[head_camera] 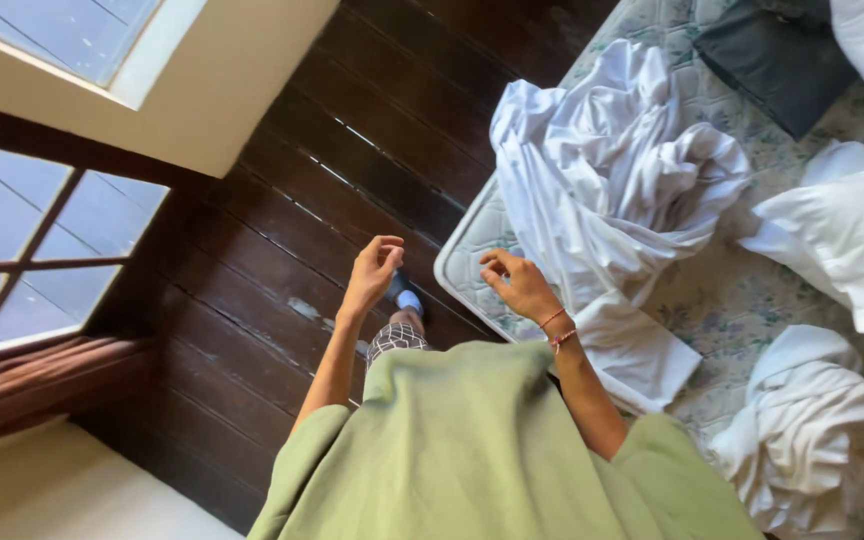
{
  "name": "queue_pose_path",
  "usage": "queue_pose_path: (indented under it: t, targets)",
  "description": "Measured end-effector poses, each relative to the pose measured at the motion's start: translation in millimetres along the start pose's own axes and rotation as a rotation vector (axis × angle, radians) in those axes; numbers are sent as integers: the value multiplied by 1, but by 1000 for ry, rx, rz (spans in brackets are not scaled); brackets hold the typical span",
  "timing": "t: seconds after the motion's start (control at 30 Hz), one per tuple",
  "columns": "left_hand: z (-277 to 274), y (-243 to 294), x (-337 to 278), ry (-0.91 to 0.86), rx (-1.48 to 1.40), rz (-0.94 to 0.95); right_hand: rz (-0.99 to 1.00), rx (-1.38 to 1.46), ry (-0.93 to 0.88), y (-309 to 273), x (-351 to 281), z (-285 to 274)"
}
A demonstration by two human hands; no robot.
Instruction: The person sits on a chair and puts a white pillow into a white pillowcase by hand. They insert the pillow, adjust the corners, and smooth the case over the pillow.
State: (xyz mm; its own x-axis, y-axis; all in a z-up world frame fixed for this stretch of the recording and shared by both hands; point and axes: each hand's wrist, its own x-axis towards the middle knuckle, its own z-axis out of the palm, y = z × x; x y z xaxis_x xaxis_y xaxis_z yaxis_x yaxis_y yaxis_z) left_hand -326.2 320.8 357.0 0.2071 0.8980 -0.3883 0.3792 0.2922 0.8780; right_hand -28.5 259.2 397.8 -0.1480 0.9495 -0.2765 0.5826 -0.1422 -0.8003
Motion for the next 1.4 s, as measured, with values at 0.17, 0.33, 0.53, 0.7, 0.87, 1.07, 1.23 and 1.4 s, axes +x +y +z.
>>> queue_pose_path:
  t: [0.17, 0.33, 0.53, 0.7, 0.87, 1.07, 1.23, 1.4]
  targets:
    - [-73, 9, 49, 70, -82, 22, 47, 34, -1, -39, 80, 22]
    - [-96, 11, 92, 80, -272, 3, 65, 51, 12, -34, 136, 36]
    - [-85, 30, 151, 77, -388, -17, 100, 438, 215, -39, 188, 23]
    - [-69, 99, 226, -96, -350, 117, 61, 674, 369, -51, 235, -25]
    - [-24, 164, 325, -275, -324, 149, 105, 703, 510, -32, 280, -103]
    - [61, 255, 425, -475, -246, 145, 183, 715, 679, 7, 313, -209]
    - [126, 310, 472, -620, -194, 167, 231, 681, 825, 32, 311, -268]
    - [196, 332, 515, -889, -44, 173, 312, 751, 1040, 47, 289, -295]
